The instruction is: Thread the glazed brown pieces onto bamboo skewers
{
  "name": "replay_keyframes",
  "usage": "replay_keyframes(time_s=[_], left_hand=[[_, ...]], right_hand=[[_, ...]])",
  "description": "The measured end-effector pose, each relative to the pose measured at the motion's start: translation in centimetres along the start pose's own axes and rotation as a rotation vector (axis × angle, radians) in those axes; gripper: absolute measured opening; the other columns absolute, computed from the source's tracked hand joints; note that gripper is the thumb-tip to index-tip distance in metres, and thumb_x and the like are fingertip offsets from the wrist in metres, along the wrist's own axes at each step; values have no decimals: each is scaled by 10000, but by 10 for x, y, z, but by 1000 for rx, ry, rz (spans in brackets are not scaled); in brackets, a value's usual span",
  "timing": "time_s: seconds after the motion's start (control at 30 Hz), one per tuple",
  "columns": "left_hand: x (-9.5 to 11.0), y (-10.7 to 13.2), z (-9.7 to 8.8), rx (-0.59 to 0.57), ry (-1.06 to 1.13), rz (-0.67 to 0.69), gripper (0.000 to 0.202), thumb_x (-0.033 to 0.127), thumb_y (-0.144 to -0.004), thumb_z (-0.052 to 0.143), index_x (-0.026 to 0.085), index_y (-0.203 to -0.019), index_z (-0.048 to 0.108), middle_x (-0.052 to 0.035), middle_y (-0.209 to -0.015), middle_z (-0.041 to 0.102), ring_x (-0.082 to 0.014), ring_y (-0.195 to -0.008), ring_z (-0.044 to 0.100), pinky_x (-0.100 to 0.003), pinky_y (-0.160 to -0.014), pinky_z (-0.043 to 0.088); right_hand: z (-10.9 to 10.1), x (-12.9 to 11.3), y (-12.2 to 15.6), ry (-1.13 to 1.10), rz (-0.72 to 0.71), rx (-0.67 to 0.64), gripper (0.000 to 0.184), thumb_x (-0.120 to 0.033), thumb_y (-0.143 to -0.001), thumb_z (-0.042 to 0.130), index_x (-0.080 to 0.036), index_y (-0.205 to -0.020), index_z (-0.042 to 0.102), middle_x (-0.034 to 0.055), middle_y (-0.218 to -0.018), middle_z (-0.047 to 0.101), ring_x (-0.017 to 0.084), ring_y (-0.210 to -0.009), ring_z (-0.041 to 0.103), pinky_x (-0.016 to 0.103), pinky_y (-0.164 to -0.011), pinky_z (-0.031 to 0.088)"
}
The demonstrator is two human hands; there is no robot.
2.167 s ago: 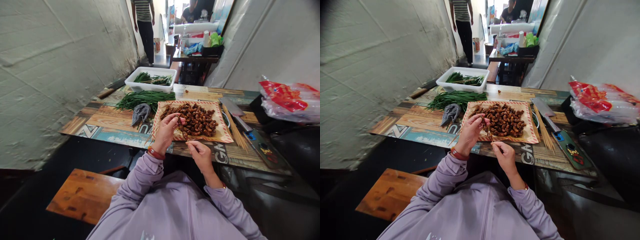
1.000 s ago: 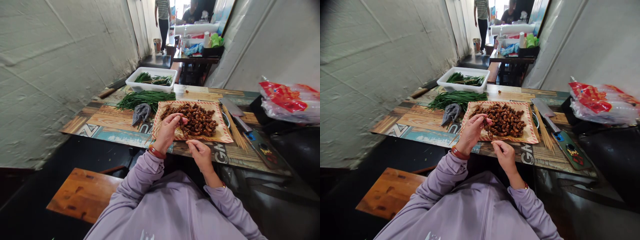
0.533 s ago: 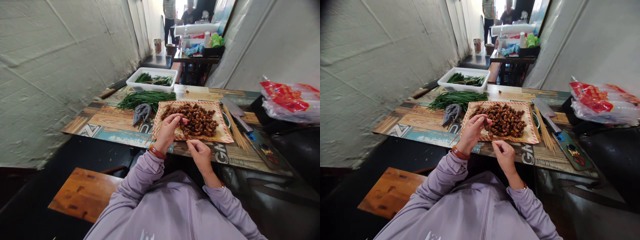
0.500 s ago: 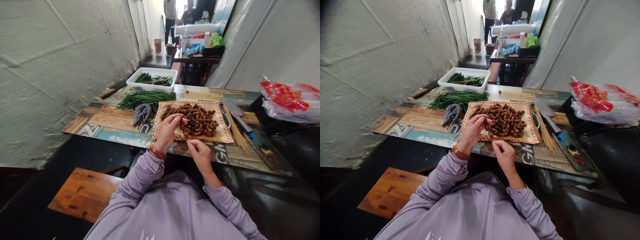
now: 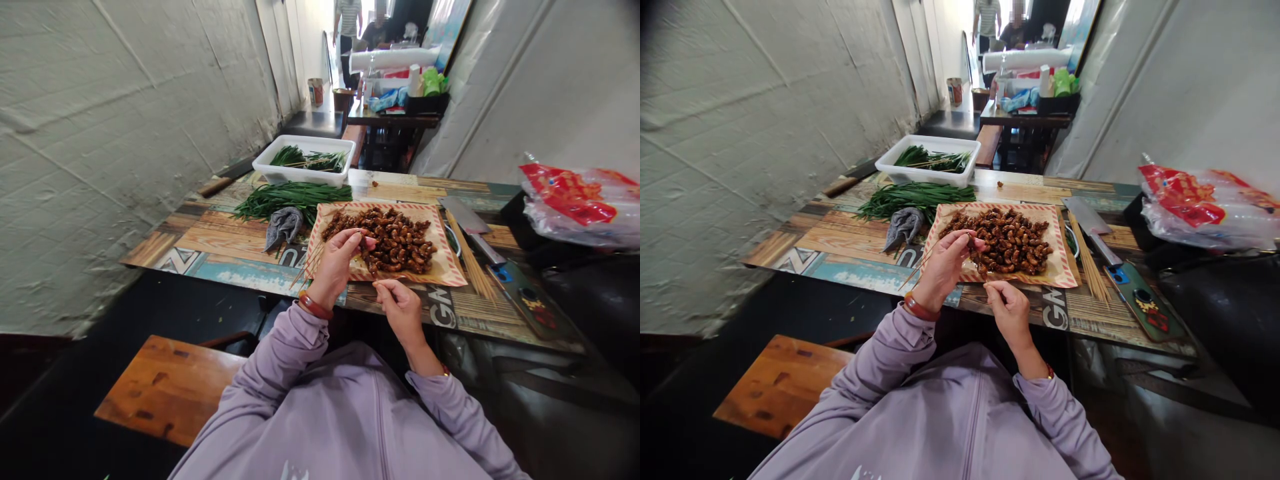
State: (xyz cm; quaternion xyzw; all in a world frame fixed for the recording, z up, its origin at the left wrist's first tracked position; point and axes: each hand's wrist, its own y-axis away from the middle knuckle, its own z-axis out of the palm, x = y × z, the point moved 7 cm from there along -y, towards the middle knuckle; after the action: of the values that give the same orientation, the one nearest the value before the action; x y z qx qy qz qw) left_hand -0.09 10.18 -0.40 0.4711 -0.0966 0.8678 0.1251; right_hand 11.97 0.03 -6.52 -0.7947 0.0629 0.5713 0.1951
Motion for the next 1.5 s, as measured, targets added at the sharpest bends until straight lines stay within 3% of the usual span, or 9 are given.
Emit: replay_keyframes(time_s=[0.33,0.43,0.67,1.07,1.5], left_hand=[[3,-12,-13,40,0,37,314,353,-747,722,141,-967,651,-52,-799,712,-165,-810,687,-330,-863,488],[-2,-13,-16,46,49,-4,367,373,-760,718,165,-1048,627,-33,-819,695,-161,-859,682,-321,-862,495],[-18,-3,-20,62,61,-103,424,326,-745,747,164,-1104,591,-51,-948,693,-98,-742,653,-276,-803,500],[-20,-4,-12,31,102,-39,496,240,-657,803,174,-1073,541,40,-748,626,-127,-803,669,-274,-809,469],[-25,-7,-14,40,107,-49,517,236,-646,809,174,-1092,554,45,-752,637,-91,-740,645,-235,-781,467]], right_hand=[[3,5,0,-84,66,-49,262,-414,-850,583,-182,-849,705,-19,-587,592,101,-478,510,219,-476,427],[0,5,0,-90,76,-10,260,-419,-844,594,-180,-828,696,-23,-580,585,101,-478,512,217,-478,426],[-2,2,-2,-89,68,39,267,-418,-852,582,-177,-823,692,-16,-600,602,106,-502,525,216,-498,423],[-1,4,-2,-96,84,-7,274,-421,-865,570,-181,-867,701,-18,-595,609,103,-480,528,221,-495,428],[-2,-2,-2,-86,65,-17,258,-387,-890,539,-180,-870,691,-32,-585,579,89,-468,507,214,-493,418]])
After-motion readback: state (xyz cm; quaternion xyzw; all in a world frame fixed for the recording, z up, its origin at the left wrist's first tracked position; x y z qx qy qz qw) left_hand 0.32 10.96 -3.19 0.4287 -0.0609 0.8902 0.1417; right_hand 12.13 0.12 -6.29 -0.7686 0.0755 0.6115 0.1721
